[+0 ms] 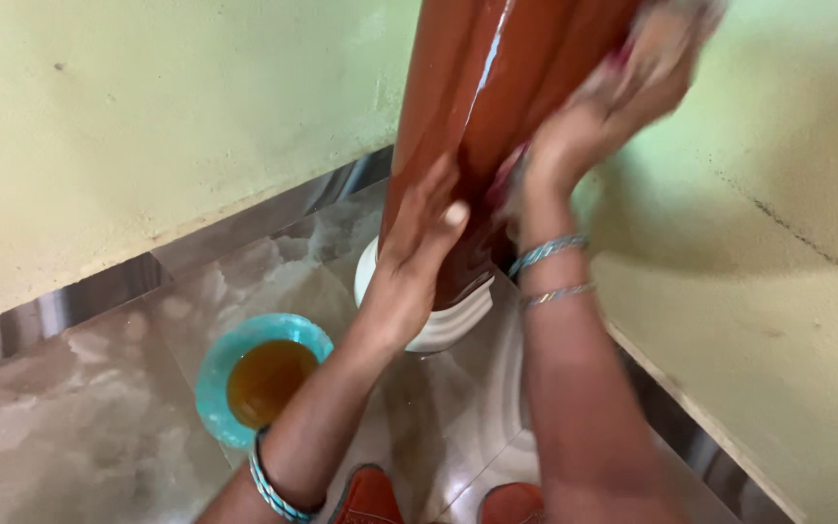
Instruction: The person wipes the exterior of a pedestal sink with a cloth, repeatedly dipping the cloth into a small bowl of liquid on the floor. They clean the sink basin, pedestal, and base, then wipe the floor around the base.
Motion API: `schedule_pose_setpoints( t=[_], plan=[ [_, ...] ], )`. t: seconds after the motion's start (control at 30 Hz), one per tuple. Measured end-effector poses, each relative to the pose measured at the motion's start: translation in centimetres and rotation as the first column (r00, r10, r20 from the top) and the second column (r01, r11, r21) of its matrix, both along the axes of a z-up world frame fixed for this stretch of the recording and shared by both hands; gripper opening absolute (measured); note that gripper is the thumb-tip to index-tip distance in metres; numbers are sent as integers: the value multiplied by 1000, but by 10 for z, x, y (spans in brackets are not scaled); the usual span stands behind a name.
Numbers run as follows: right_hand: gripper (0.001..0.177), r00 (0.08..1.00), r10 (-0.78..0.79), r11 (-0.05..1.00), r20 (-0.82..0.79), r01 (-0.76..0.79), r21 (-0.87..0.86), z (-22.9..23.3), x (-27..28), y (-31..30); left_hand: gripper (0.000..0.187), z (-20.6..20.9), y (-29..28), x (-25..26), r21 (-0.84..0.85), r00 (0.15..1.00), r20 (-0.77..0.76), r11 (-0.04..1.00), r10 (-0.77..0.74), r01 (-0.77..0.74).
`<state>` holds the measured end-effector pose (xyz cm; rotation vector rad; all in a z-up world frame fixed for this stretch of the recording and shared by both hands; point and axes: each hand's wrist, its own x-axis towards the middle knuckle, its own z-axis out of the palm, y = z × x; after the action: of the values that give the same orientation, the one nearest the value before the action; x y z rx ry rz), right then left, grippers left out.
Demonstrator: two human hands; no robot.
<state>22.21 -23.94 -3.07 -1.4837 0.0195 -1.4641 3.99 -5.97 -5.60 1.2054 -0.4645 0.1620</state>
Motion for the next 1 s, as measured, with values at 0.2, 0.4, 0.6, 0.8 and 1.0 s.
schedule_pose_setpoints(
  t=[0.2,0.4,0.6,0.8,1.0],
  plan=[
    [69,941,338,834,14,-307,458,-231,-24,25,80,-72,-13,-14,109,937,-346,994,53,-16],
    [38,831,545,391,113,-371,843,-336,1,1,82,-81,-22,-19,49,736,-674,990,-64,131],
    [44,879,472,501,70,-333,799,-161,7,9,87,-41,-22,-28,250,922,-387,963,7,98],
    [58,772,617,526,154,-550,649,68,-10,-3,87,-12,-16,-42,292,921,-389,944,-28,152],
    [25,727,445,870,524,-489,-61,221,-13,-9,89,6,-6,-47,246,905,-420,951,-71,189]
  ],
)
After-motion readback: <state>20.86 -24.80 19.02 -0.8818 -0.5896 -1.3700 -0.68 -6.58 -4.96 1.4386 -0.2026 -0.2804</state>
